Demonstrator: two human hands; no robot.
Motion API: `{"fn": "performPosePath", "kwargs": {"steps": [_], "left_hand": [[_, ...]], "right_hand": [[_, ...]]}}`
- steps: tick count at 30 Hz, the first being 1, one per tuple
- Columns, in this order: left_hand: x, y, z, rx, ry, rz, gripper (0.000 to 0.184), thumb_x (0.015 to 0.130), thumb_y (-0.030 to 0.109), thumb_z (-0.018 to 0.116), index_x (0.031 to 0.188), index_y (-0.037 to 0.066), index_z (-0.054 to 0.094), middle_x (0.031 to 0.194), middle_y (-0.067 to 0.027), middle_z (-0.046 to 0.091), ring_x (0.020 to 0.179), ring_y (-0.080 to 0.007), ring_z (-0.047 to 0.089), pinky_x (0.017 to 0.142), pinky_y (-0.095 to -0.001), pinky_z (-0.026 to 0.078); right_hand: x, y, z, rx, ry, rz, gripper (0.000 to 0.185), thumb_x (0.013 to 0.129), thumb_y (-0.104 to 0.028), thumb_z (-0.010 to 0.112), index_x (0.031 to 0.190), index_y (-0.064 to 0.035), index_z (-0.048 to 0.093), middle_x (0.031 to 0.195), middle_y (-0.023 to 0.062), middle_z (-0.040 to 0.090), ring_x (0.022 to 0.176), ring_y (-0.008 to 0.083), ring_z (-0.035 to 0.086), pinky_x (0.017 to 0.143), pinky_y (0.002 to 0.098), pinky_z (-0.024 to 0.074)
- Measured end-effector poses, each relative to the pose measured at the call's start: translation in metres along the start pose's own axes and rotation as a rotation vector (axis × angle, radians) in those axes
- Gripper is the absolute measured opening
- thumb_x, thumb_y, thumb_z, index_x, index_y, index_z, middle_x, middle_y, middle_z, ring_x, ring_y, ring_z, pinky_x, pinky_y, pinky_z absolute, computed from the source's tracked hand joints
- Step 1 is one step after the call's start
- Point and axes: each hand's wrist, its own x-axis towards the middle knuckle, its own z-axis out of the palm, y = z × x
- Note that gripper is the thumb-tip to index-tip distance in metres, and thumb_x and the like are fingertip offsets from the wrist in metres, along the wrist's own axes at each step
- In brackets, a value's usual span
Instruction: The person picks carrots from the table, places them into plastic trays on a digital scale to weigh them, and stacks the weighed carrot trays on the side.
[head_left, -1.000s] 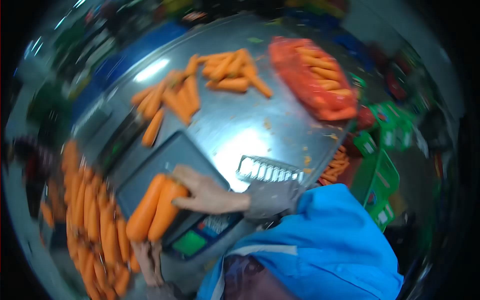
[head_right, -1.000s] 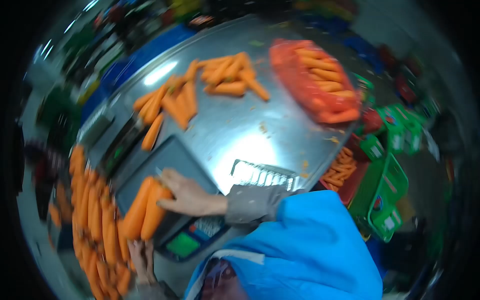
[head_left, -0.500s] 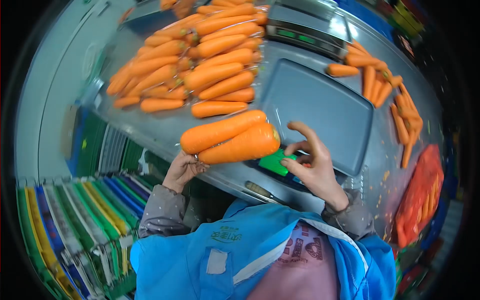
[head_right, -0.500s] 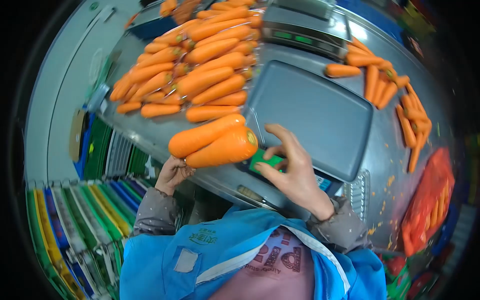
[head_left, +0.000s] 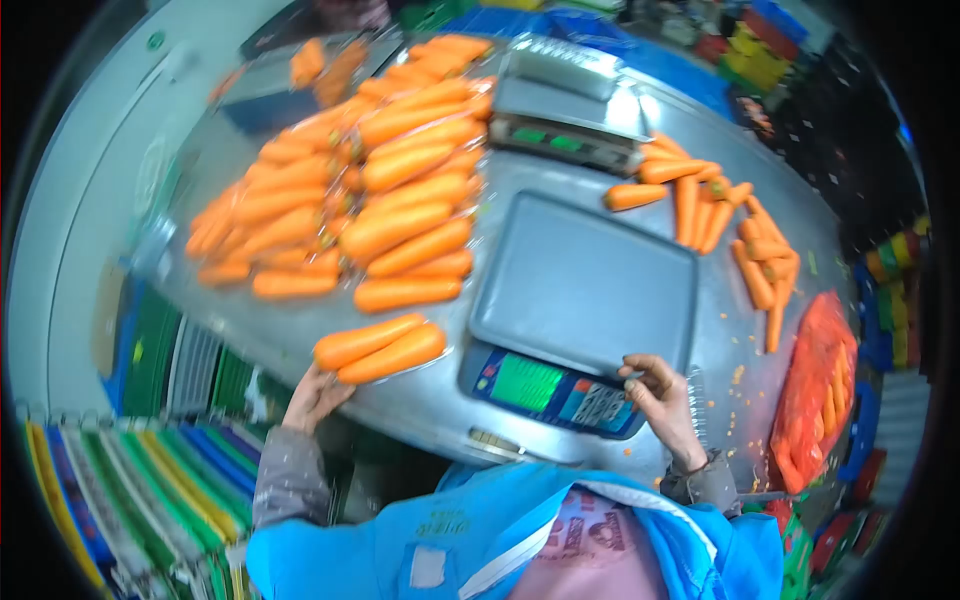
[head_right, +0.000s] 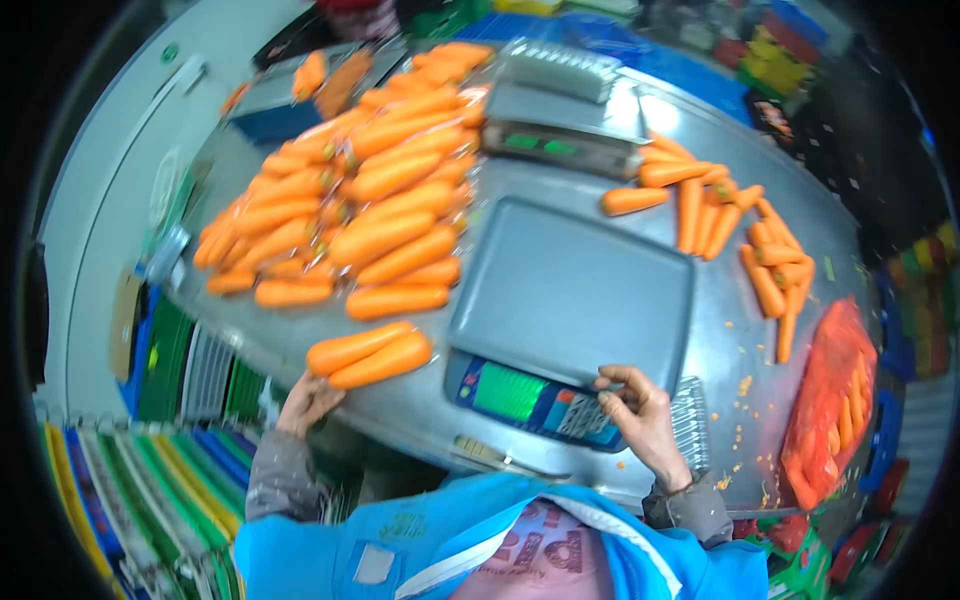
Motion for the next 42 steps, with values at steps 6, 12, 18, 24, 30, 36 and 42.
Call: {"fn": "performPosePath", "kwargs": {"steps": [6,12,18,24,30,36,42], "left_hand": [[0.029,0.011,0.001,-0.02,0.125,0.061,0.054,0.089,-0.002,0.046,0.138,0.013,0.03,0.119,-0.0109,0.051,0.103,-0.0275,0.056,0.078,-0.0392,0.053],[0.014,0.015,0.022,0.41,0.452,0.105,0.062,0.085,-0.001,0.048,0.14,0.007,0.02,0.118,-0.0162,0.048,0.091,-0.0245,0.06,0.067,-0.0337,0.055],[0.002,0.042,0.042,0.743,0.485,0.208,0.058,0.083,0.0,0.05,0.136,0.004,0.027,0.129,-0.0173,0.039,0.072,-0.0163,0.061,0.059,-0.026,0.052],[0.005,0.053,0.104,0.755,0.351,0.445,0.05,0.082,0.002,0.053,0.129,0.004,0.039,0.131,-0.0124,0.038,0.075,-0.0131,0.059,0.059,-0.0219,0.048],[0.005,0.049,0.159,0.783,0.175,0.458,0.043,0.082,0.002,0.055,0.124,0.003,0.045,0.09,-0.0091,0.062,0.076,-0.0117,0.061,0.062,-0.022,0.05],[0.004,0.041,0.191,0.818,0.074,0.459,0.038,0.085,0.002,0.053,0.122,0.003,0.046,0.088,-0.0095,0.062,0.081,-0.0121,0.061,0.067,-0.0226,0.052],[-0.003,0.028,0.228,0.838,-0.038,0.397,0.035,0.086,0.001,0.052,0.121,0.0,0.047,0.092,-0.0096,0.061,0.086,-0.0129,0.06,0.071,-0.0239,0.052]], "right_hand": [[-0.043,0.06,-0.077,-0.312,0.342,-0.04,0.034,0.08,-0.004,0.063,0.113,-0.0008,0.055,0.098,0.009,0.063,0.075,0.0134,0.06,0.065,0.0263,0.0491],[-0.128,0.169,-0.113,-1.163,0.526,0.097,0.031,0.069,-0.02,0.073,0.089,-0.0023,0.059,0.077,0.0148,0.061,0.074,0.0348,0.06,0.067,0.0453,0.0462],[-0.154,0.22,-0.101,-1.029,0.545,0.127,0.026,0.067,-0.022,0.074,0.064,-0.0041,0.056,0.066,0.0125,0.057,0.067,0.0322,0.058,0.059,0.0431,0.0443],[-0.141,0.192,-0.07,-1.003,0.528,0.065,0.025,0.069,-0.021,0.072,0.071,-0.004,0.054,0.069,0.0116,0.055,0.065,0.0309,0.057,0.055,0.0424,0.0424],[-0.142,0.2,-0.068,-0.947,0.551,0.014,0.013,0.074,-0.012,0.065,0.079,-0.0046,0.056,0.074,0.013,0.055,0.067,0.0327,0.057,0.056,0.0424,0.0424],[-0.14,0.199,-0.068,-0.871,0.591,-0.007,0.009,0.076,-0.01,0.062,0.08,-0.0048,0.056,0.073,0.0142,0.054,0.066,0.0336,0.057,0.057,0.0423,0.0426],[-0.137,0.211,-0.079,-0.772,0.647,-0.036,0.011,0.074,-0.009,0.063,0.073,-0.0039,0.053,0.067,0.0154,0.053,0.063,0.0351,0.055,0.055,0.0415,0.042]]}}
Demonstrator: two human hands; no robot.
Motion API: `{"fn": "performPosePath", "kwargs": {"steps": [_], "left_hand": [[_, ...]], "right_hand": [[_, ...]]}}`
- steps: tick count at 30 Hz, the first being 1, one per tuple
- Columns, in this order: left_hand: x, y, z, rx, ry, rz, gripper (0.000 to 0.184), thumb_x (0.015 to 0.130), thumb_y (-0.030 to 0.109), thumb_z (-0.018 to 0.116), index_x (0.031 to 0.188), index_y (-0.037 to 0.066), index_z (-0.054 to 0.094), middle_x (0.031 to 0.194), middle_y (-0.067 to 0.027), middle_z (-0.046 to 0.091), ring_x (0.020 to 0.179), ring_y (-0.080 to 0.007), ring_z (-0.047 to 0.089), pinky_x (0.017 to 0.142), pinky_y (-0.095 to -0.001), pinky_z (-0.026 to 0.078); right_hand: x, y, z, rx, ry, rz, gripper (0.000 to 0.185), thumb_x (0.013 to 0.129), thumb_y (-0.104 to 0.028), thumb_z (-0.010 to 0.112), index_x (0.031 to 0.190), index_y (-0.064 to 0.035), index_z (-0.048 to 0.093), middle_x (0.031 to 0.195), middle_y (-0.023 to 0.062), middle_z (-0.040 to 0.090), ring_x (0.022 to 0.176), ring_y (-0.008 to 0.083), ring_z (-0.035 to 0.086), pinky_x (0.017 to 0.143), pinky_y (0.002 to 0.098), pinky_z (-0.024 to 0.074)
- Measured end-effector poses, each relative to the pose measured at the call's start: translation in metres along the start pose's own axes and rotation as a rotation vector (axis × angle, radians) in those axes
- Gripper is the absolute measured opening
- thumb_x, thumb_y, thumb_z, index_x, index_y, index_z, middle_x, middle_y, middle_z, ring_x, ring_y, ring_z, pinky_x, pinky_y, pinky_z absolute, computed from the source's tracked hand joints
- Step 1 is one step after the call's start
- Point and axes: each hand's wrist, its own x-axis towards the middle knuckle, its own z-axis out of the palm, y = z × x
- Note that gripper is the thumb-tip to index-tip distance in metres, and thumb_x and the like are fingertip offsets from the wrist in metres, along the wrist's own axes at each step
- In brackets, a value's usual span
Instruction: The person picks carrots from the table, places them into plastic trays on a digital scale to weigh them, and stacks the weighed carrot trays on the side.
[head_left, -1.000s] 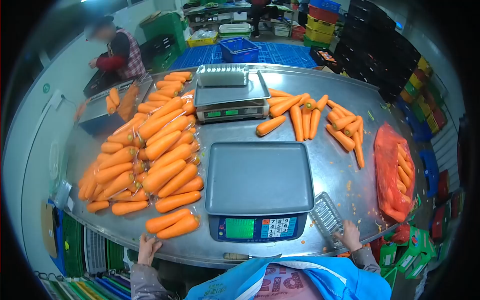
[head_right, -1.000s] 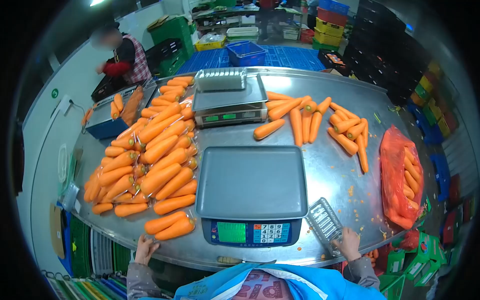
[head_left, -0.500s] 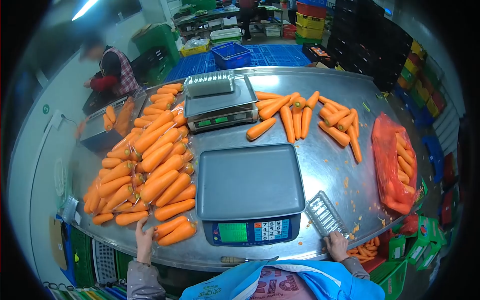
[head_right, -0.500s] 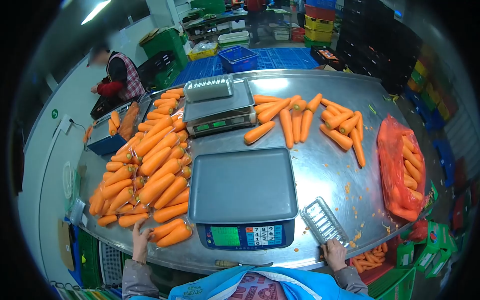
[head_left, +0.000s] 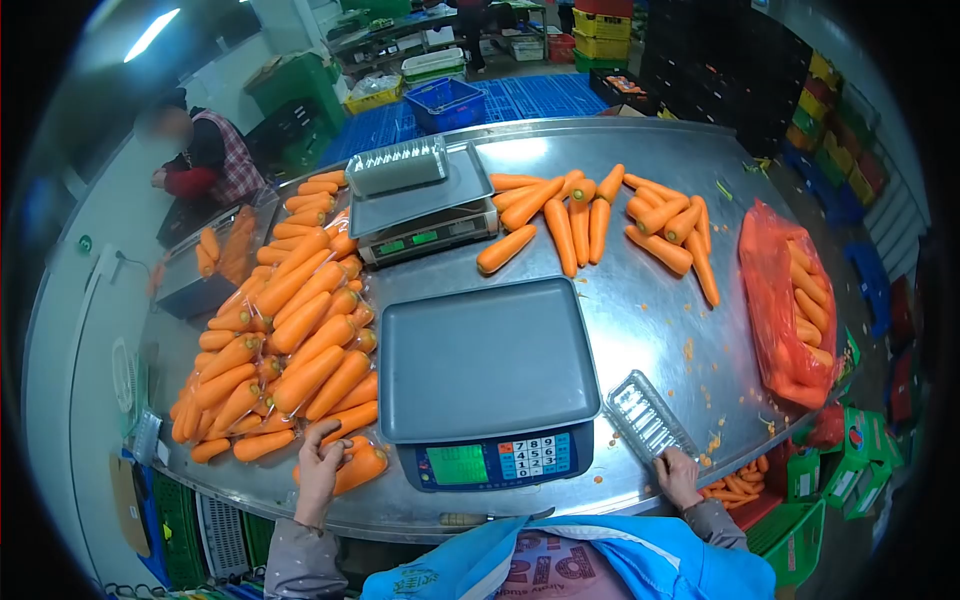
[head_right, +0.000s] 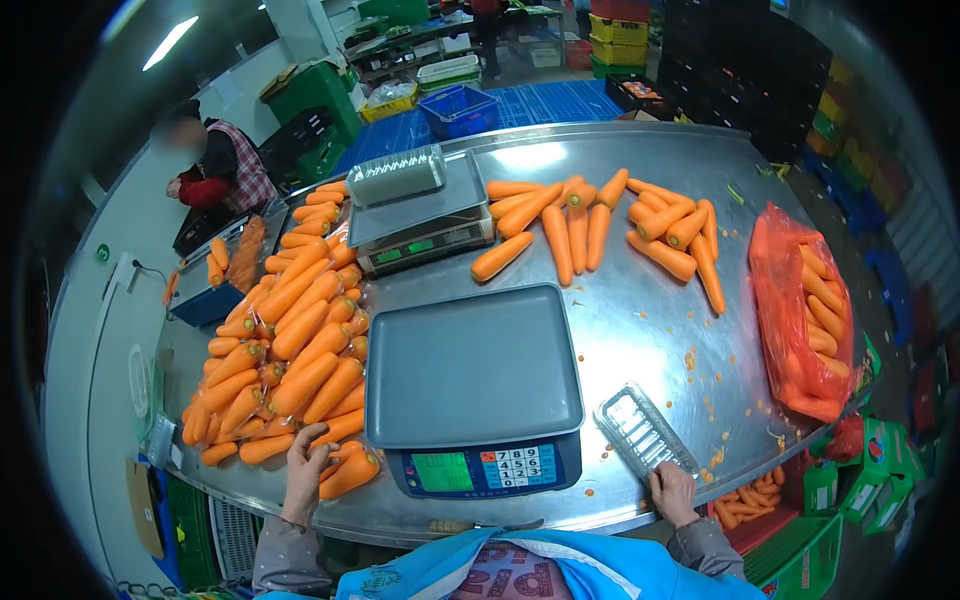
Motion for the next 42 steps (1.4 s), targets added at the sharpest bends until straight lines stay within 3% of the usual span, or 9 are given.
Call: {"fn": "performPosePath", "kwargs": {"steps": [9,11,18,23,26,31,38,40,42], "left_hand": [[-0.021,0.065,0.087,0.356,-0.18,0.345,0.041,0.077,-0.005,0.057,0.118,-0.002,0.05,0.108,-0.0121,0.054,0.091,-0.0186,0.06,0.081,-0.0311,0.049],[-0.025,0.086,0.12,0.919,-0.153,1.08,0.049,0.071,0.001,0.066,0.118,0.003,0.053,0.112,-0.0126,0.052,0.091,-0.0235,0.059,0.087,-0.0361,0.045],[0.005,0.066,0.164,1.099,-0.392,1.094,0.028,0.061,0.005,0.061,0.088,0.011,0.064,0.075,-0.0002,0.054,0.071,-0.0192,0.054,0.063,-0.0345,0.043],[0.021,0.053,0.148,1.178,-0.374,0.923,0.032,0.062,0.004,0.065,0.093,0.01,0.065,0.079,-0.0039,0.054,0.073,-0.0214,0.055,0.063,-0.0335,0.044],[0.022,0.067,0.15,1.131,-0.509,0.716,0.034,0.066,0.009,0.069,0.1,0.009,0.063,0.084,-0.0061,0.056,0.078,-0.0237,0.055,0.068,-0.0339,0.045],[0.035,0.088,0.157,0.92,-0.606,0.447,0.037,0.072,0.013,0.071,0.106,0.005,0.06,0.096,-0.0113,0.058,0.09,-0.0294,0.056,0.079,-0.0365,0.045],[0.048,0.104,0.194,0.775,-0.619,0.511,0.029,0.073,0.003,0.067,0.101,0.001,0.061,0.093,-0.014,0.061,0.087,-0.0314,0.058,0.077,-0.0353,0.046],[0.049,0.106,0.207,0.729,-0.631,0.513,0.029,0.073,0.001,0.066,0.101,0.0,0.06,0.092,-0.0138,0.061,0.088,-0.0299,0.059,0.077,-0.0344,0.046],[0.05,0.107,0.222,0.682,-0.643,0.514,0.028,0.073,0.0,0.065,0.101,0.0,0.06,0.092,-0.0136,0.061,0.089,-0.0285,0.059,0.077,-0.0336,0.046]], "right_hand": [[0.082,-0.092,-0.077,-0.074,0.139,-0.377,0.019,0.067,-0.004,0.064,0.066,-0.0063,0.045,0.061,0.0086,0.045,0.055,0.0259,0.052,0.046,0.0375,0.0398],[0.103,-0.114,-0.061,-0.046,0.107,-0.64,0.017,0.064,-0.008,0.061,0.064,-0.0088,0.044,0.06,0.005,0.043,0.054,0.0178,0.051,0.042,0.0312,0.0392],[0.163,-0.17,-0.035,0.19,0.01,-0.957,0.022,0.069,-0.021,0.065,0.072,-0.0102,0.046,0.066,0.004,0.044,0.06,0.0185,0.052,0.049,0.0306,0.0437],[0.255,-0.07,-0.011,0.09,0.311,-0.497,0.037,0.07,-0.03,0.073,0.099,-0.0117,0.059,0.096,0.0048,0.061,0.083,0.0236,0.059,0.064,0.0335,0.0503],[0.307,0.016,-0.001,-0.156,0.169,-0.052,0.052,0.07,-0.019,0.069,0.117,-0.0083,0.05,0.125,0.0147,0.047,0.11,0.0339,0.049,0.089,0.0421,0.0445],[0.36,0.104,0.014,-0.4,0.237,0.085,0.059,0.065,-0.016,0.073,0.117,-0.0063,0.048,0.121,0.015,0.048,0.107,0.0342,0.049,0.082,0.044,0.0463],[0.358,0.11,0.002,-0.482,0.187,0.023,0.055,0.069,-0.022,0.071,0.116,-0.0041,0.048,0.106,0.014,0.054,0.093,0.0293,0.056,0.074,0.041,0.048],[0.353,0.108,-0.01,0.235,-0.339,0.446,0.044,0.083,-0.036,0.058,0.111,-0.0025,0.05,0.087,0.0111,0.057,0.075,0.0223,0.058,0.064,0.0349,0.0487],[0.328,0.101,-0.01,0.657,-0.345,0.571,0.044,0.086,-0.04,0.051,0.109,-0.0028,0.051,0.082,0.0093,0.057,0.069,0.0193,0.057,0.058,0.0313,0.0474]]}}
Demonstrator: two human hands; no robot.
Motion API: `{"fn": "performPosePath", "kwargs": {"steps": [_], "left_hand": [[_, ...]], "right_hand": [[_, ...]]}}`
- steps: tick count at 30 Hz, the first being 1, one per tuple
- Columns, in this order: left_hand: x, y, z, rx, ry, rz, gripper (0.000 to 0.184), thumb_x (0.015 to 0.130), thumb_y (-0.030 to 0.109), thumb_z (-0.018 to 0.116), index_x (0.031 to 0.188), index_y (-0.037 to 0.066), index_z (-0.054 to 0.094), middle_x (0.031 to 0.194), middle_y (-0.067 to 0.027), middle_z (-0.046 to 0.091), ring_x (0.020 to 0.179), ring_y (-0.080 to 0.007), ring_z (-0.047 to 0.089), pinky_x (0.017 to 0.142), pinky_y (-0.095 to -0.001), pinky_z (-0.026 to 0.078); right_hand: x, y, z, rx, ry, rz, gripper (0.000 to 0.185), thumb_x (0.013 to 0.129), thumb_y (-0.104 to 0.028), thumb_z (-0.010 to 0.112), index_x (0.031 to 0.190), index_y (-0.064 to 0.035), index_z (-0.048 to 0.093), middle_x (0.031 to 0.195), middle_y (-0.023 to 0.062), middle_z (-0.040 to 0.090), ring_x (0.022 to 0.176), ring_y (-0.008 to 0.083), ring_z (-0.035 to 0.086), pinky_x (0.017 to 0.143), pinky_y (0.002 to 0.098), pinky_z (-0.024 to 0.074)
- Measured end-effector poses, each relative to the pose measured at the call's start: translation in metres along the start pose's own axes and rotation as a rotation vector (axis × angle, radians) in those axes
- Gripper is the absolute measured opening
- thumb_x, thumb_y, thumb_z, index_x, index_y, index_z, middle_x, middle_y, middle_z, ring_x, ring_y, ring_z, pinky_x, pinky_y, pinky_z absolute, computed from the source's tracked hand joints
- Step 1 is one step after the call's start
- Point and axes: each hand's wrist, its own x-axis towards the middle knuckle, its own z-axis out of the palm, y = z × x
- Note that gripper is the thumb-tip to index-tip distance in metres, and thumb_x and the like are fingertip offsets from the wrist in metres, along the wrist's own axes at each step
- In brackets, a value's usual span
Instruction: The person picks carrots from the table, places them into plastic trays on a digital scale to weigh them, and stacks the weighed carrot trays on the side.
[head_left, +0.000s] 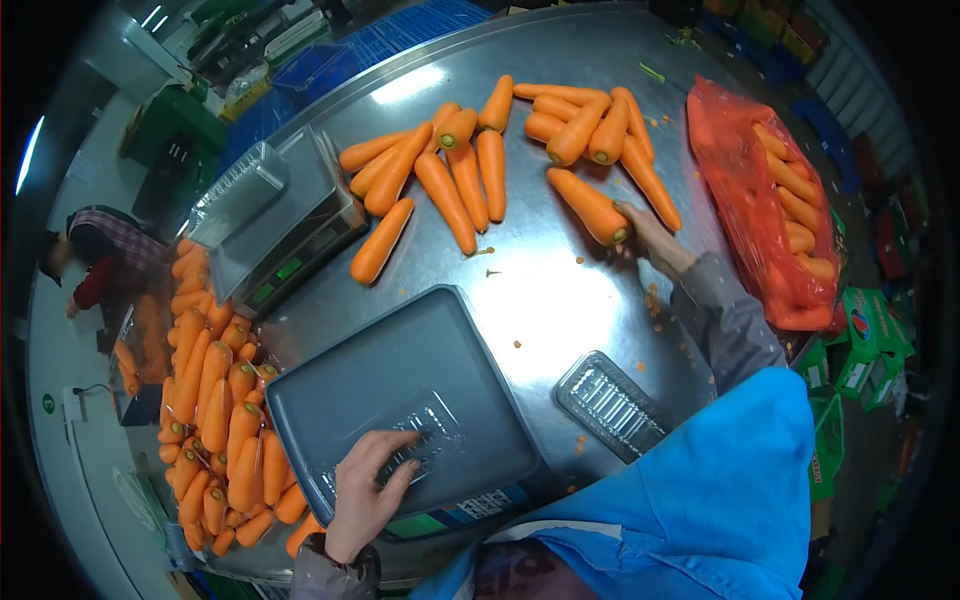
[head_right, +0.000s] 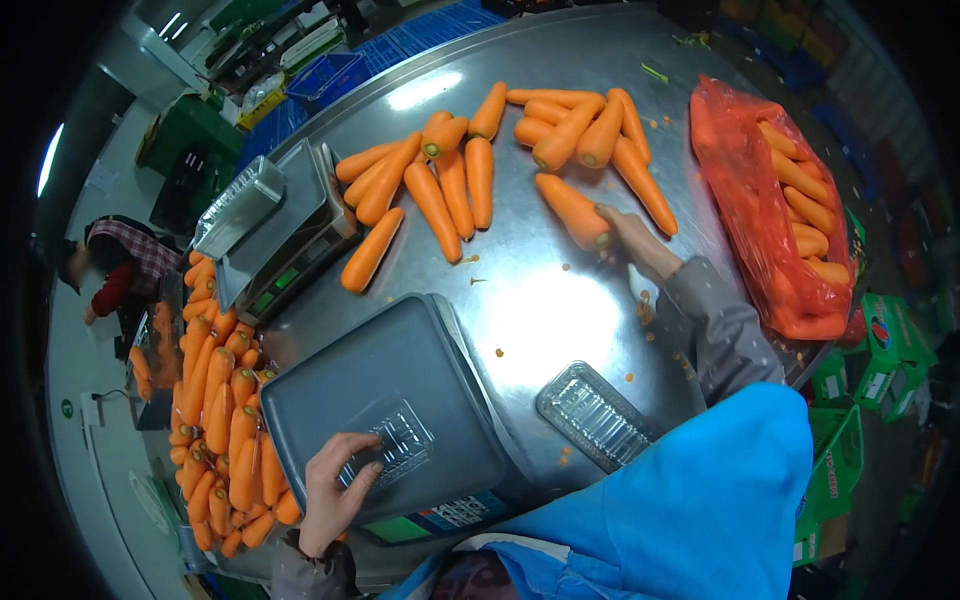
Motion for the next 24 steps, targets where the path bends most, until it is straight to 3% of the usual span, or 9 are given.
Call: {"fn": "performPosePath", "kwargs": {"steps": [1,5,11,13,14,17,18,21,24], "left_hand": [[0.006,0.004,0.004,-0.085,-0.008,-0.025,0.029,0.074,-0.001,0.063,0.103,-0.001,0.06,0.094,-0.0136,0.061,0.089,-0.0265,0.06,0.078,-0.0327,0.046],[0.025,0.0,0.032,-0.566,-0.046,-0.128,0.039,0.084,0.011,0.063,0.12,0.002,0.051,0.113,-0.0125,0.056,0.1,-0.0225,0.057,0.086,-0.0317,0.046],[0.055,0.043,0.067,-1.456,-0.118,-0.235,0.07,0.087,0.04,0.058,0.139,0.007,0.023,0.134,-0.0143,0.037,0.12,-0.0261,0.044,0.098,-0.0419,0.04],[0.048,0.039,0.07,-1.46,-0.129,-0.291,0.07,0.087,0.044,0.056,0.139,0.009,0.023,0.128,-0.0154,0.043,0.117,-0.0286,0.046,0.097,-0.0437,0.04],[0.04,0.031,0.068,-1.539,-0.169,-0.364,0.068,0.087,0.043,0.056,0.138,0.009,0.025,0.123,-0.0159,0.046,0.114,-0.0298,0.047,0.095,-0.0444,0.041],[0.02,0.025,0.048,-1.619,-0.187,-0.462,0.065,0.087,0.034,0.059,0.134,0.006,0.026,0.113,-0.02,0.051,0.106,-0.0292,0.052,0.093,-0.0437,0.042],[0.014,0.023,0.039,-1.422,-0.127,-0.404,0.064,0.086,0.033,0.061,0.133,0.005,0.028,0.111,-0.0194,0.052,0.103,-0.0285,0.054,0.091,-0.0424,0.044],[-0.006,0.014,0.009,-0.976,-0.005,-0.386,0.068,0.081,0.029,0.067,0.131,0.004,0.029,0.108,-0.0172,0.056,0.099,-0.0265,0.056,0.086,-0.0391,0.046],[-0.027,-0.006,-0.009,-0.687,0.07,-0.434,0.066,0.077,0.02,0.069,0.129,0.001,0.033,0.102,-0.0158,0.056,0.092,-0.0226,0.058,0.079,-0.0325,0.049]], "right_hand": [[-0.017,0.003,0.006,0.422,-0.091,0.063,0.045,0.089,-0.044,0.044,0.106,-0.003,0.052,0.076,0.0075,0.057,0.064,0.0163,0.057,0.053,0.0278,0.046],[-0.071,-0.014,0.032,0.852,-0.26,-0.038,0.042,0.09,-0.043,0.042,0.106,-0.0048,0.052,0.082,0.0086,0.058,0.064,0.0148,0.057,0.049,0.024,0.0448],[-0.138,-0.067,0.063,0.326,-0.75,-0.409,0.036,0.09,-0.025,0.049,0.111,0.0029,0.058,0.092,0.0082,0.066,0.071,0.0145,0.063,0.059,0.0265,0.0501],[-0.125,-0.085,0.045,-0.021,-0.594,-0.566,0.032,0.087,-0.023,0.056,0.111,-0.0005,0.06,0.094,0.0084,0.067,0.075,0.0131,0.063,0.065,0.0276,0.0499],[-0.1,-0.073,0.037,-0.214,-0.272,-0.674,0.034,0.083,-0.024,0.063,0.109,-0.0027,0.061,0.095,0.0102,0.067,0.078,0.0142,0.064,0.07,0.0288,0.0493],[-0.02,-0.035,-0.007,-0.513,0.489,-0.506,0.041,0.076,-0.033,0.068,0.105,-0.0043,0.062,0.101,0.0126,0.064,0.086,0.0238,0.063,0.072,0.0377,0.0483],[0.0,-0.024,-0.021,-0.631,0.711,-0.398,0.043,0.074,-0.035,0.069,0.103,-0.0046,0.063,0.102,0.0129,0.063,0.089,0.026,0.062,0.073,0.0396,0.048],[0.04,0.007,-0.048,-0.935,0.796,-0.173,0.045,0.072,-0.033,0.07,0.105,-0.0043,0.061,0.101,0.0164,0.062,0.093,0.0333,0.06,0.076,0.0436,0.0469],[0.046,0.013,-0.056,-0.801,0.692,-0.2,0.049,0.073,-0.029,0.07,0.107,0.0027,0.057,0.094,0.0185,0.062,0.084,0.034,0.062,0.07,0.0424,0.0501]]}}
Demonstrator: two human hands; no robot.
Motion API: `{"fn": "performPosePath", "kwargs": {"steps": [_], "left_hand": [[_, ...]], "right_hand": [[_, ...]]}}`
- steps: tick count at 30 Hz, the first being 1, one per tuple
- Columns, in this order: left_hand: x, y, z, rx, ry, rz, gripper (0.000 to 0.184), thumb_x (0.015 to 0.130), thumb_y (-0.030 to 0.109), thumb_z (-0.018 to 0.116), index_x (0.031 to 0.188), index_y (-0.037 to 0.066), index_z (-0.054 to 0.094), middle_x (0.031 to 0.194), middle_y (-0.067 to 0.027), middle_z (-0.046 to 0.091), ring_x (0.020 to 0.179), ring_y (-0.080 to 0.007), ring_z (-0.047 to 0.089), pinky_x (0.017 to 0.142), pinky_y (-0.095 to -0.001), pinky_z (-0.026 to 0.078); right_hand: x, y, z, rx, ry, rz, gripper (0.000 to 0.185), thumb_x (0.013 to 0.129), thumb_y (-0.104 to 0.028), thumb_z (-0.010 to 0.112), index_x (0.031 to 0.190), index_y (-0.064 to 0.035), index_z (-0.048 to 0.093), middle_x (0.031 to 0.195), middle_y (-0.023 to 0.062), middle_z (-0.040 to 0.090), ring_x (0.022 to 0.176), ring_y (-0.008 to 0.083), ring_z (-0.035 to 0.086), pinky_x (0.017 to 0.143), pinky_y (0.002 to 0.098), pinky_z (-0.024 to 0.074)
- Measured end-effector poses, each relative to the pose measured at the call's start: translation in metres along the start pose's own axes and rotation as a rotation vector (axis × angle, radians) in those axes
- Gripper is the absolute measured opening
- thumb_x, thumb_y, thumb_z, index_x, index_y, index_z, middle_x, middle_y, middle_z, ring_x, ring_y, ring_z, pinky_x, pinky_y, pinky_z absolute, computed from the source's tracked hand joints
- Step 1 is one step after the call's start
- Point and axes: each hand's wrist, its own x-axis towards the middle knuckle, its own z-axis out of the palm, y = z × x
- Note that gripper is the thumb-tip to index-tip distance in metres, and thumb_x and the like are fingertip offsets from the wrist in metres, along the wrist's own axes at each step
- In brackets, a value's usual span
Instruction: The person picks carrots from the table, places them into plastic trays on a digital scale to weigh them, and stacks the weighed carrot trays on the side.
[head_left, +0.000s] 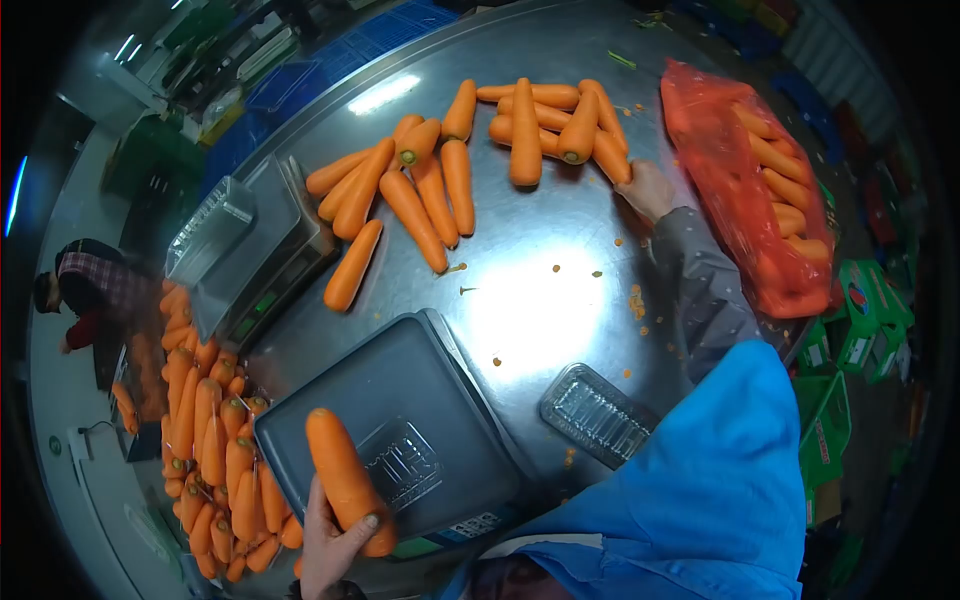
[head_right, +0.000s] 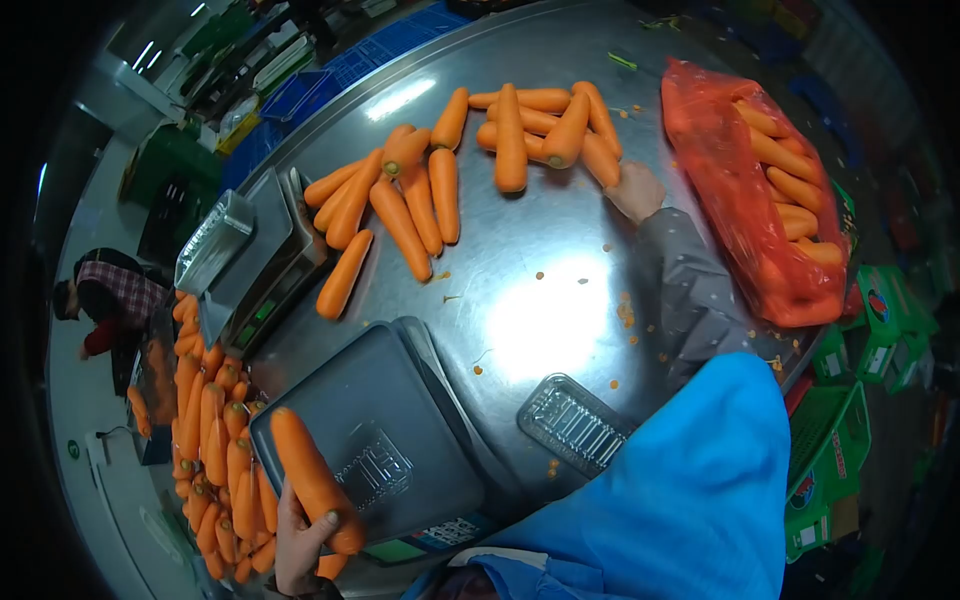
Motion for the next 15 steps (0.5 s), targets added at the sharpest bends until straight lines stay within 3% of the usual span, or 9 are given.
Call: {"fn": "performPosePath", "kwargs": {"steps": [1,3,4,5,6,8,11,12,15], "left_hand": [[-0.002,-0.002,-0.007,0.176,0.032,-0.005,0.065,0.075,0.017,0.07,0.127,0.0,0.035,0.101,-0.0145,0.056,0.091,-0.0217,0.058,0.078,-0.0314,0.048],[-0.004,0.0,-0.011,0.293,0.045,0.003,0.06,0.071,0.012,0.071,0.122,0.0,0.042,0.1,-0.0134,0.055,0.089,-0.0221,0.057,0.079,-0.0303,0.046],[-0.006,-0.001,-0.013,0.58,0.046,0.02,0.059,0.069,0.013,0.072,0.12,0.001,0.045,0.101,-0.0141,0.054,0.09,-0.0245,0.057,0.079,-0.0319,0.046],[-0.008,-0.003,-0.014,0.866,0.047,0.036,0.059,0.067,0.014,0.073,0.118,0.001,0.047,0.101,-0.0147,0.053,0.09,-0.027,0.056,0.08,-0.0334,0.045],[-0.01,-0.006,-0.014,0.856,0.046,0.036,0.059,0.067,0.014,0.073,0.118,0.001,0.047,0.101,-0.0147,0.053,0.09,-0.027,0.056,0.08,-0.0334,0.045],[-0.012,-0.015,-0.012,1.198,0.111,0.049,0.059,0.065,0.018,0.075,0.116,0.003,0.05,0.106,-0.0156,0.051,0.093,-0.0316,0.054,0.08,-0.0361,0.045],[-0.011,-0.021,-0.008,1.137,0.214,0.189,0.062,0.063,0.016,0.075,0.118,0.004,0.05,0.106,-0.0143,0.05,0.099,-0.0344,0.049,0.085,-0.0416,0.039],[-0.013,-0.019,-0.01,1.205,0.202,0.223,0.061,0.066,0.015,0.073,0.121,0.005,0.048,0.119,-0.0164,0.045,0.109,-0.0351,0.044,0.092,-0.0409,0.036],[-0.018,-0.033,-0.024,1.395,0.374,0.326,0.063,0.068,0.017,0.073,0.124,0.006,0.046,0.125,-0.0189,0.042,0.115,-0.0379,0.041,0.097,-0.0407,0.035]], "right_hand": [[-0.001,0.005,0.001,0.0,-0.003,-0.004,0.049,0.073,-0.029,0.07,0.107,0.0027,0.057,0.094,0.0185,0.062,0.084,0.034,0.062,0.07,0.0424,0.0501],[-0.008,0.013,0.003,0.793,-0.346,0.308,0.048,0.078,-0.026,0.067,0.106,0.0097,0.053,0.086,0.0165,0.06,0.075,0.0288,0.063,0.058,0.0378,0.0517],[-0.03,0.001,-0.015,1.135,-0.451,0.444,0.046,0.082,-0.027,0.064,0.104,0.012,0.052,0.08,0.0137,0.059,0.066,0.0217,0.062,0.05,0.0328,0.0508],[-0.046,-0.002,-0.026,1.247,-0.524,0.442,0.043,0.085,-0.028,0.06,0.104,0.0096,0.052,0.079,0.0127,0.059,0.065,0.0204,0.062,0.053,0.0337,0.0526],[-0.063,0.0,-0.024,1.311,-0.477,0.429,0.042,0.087,-0.03,0.057,0.105,0.0076,0.053,0.08,0.0122,0.061,0.065,0.0193,0.063,0.055,0.0328,0.0536],[-0.093,-0.004,-0.035,1.604,-0.675,0.254,0.044,0.087,-0.034,0.056,0.11,0.0035,0.054,0.091,0.0114,0.063,0.079,0.0184,0.063,0.066,0.0291,0.0523],[-0.126,-0.035,-0.065,1.758,-0.727,0.104,0.057,0.084,-0.039,0.062,0.119,0.0033,0.048,0.107,0.0105,0.059,0.093,0.0169,0.06,0.078,0.029,0.0513],[-0.134,-0.049,-0.075,1.754,-0.729,0.101,0.057,0.084,-0.039,0.062,0.119,0.0033,0.048,0.107,0.0105,0.059,0.093,0.0169,0.06,0.078,0.029,0.0513],[-0.162,-0.083,-0.099,1.835,-0.755,-0.065,0.059,0.087,-0.038,0.059,0.126,0.0033,0.043,0.116,0.0121,0.055,0.103,0.0182,0.056,0.085,0.0297,0.0481]]}}
